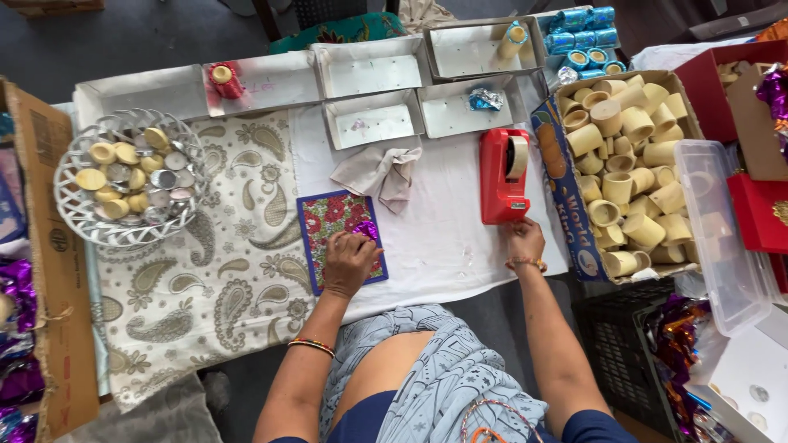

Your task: The person wipes a small cylindrical candle with a cloth, then wraps it in purple metallic foil, secures it with tape, and places it in a tray. The person repeats this process for a second candle.

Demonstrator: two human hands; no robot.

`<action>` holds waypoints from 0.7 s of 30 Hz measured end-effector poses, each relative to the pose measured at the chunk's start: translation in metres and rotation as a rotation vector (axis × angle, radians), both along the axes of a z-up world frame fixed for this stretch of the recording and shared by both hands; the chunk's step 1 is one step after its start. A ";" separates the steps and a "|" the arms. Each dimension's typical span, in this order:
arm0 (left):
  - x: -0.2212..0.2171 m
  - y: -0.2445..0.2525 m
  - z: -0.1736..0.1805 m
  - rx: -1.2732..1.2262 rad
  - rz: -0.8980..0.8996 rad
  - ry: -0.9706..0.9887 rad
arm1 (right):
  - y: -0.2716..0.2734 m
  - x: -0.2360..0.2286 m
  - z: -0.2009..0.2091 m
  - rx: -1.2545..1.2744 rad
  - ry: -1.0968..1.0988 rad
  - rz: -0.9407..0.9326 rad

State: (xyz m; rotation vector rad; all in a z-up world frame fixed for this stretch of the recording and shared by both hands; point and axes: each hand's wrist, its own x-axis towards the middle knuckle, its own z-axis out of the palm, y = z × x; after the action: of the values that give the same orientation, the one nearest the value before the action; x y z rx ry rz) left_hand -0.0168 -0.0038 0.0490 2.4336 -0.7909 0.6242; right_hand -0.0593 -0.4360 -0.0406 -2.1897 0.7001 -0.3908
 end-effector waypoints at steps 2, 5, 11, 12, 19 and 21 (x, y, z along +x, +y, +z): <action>-0.003 0.004 -0.010 -0.002 0.002 0.000 | 0.027 0.000 0.018 -0.087 -0.008 0.035; -0.014 0.012 -0.003 -0.009 -0.008 0.005 | 0.078 -0.009 0.013 0.080 -0.031 0.172; -0.006 0.012 -0.007 -0.077 -0.044 0.065 | 0.198 0.030 0.065 0.579 0.148 0.640; -0.005 0.013 -0.007 -0.112 -0.046 0.102 | 0.216 0.036 0.082 0.648 0.202 0.703; -0.004 0.014 -0.024 -0.113 -0.015 0.135 | 0.244 0.055 0.073 0.691 0.311 0.763; -0.004 0.014 -0.025 -0.154 -0.010 0.202 | 0.246 0.059 0.070 0.746 0.311 0.755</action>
State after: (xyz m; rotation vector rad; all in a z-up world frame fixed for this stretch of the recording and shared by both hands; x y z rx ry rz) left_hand -0.0209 0.0101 0.0243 2.3062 -0.6479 0.4111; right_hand -0.0007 -0.1901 0.0296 -1.6245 0.0860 0.5340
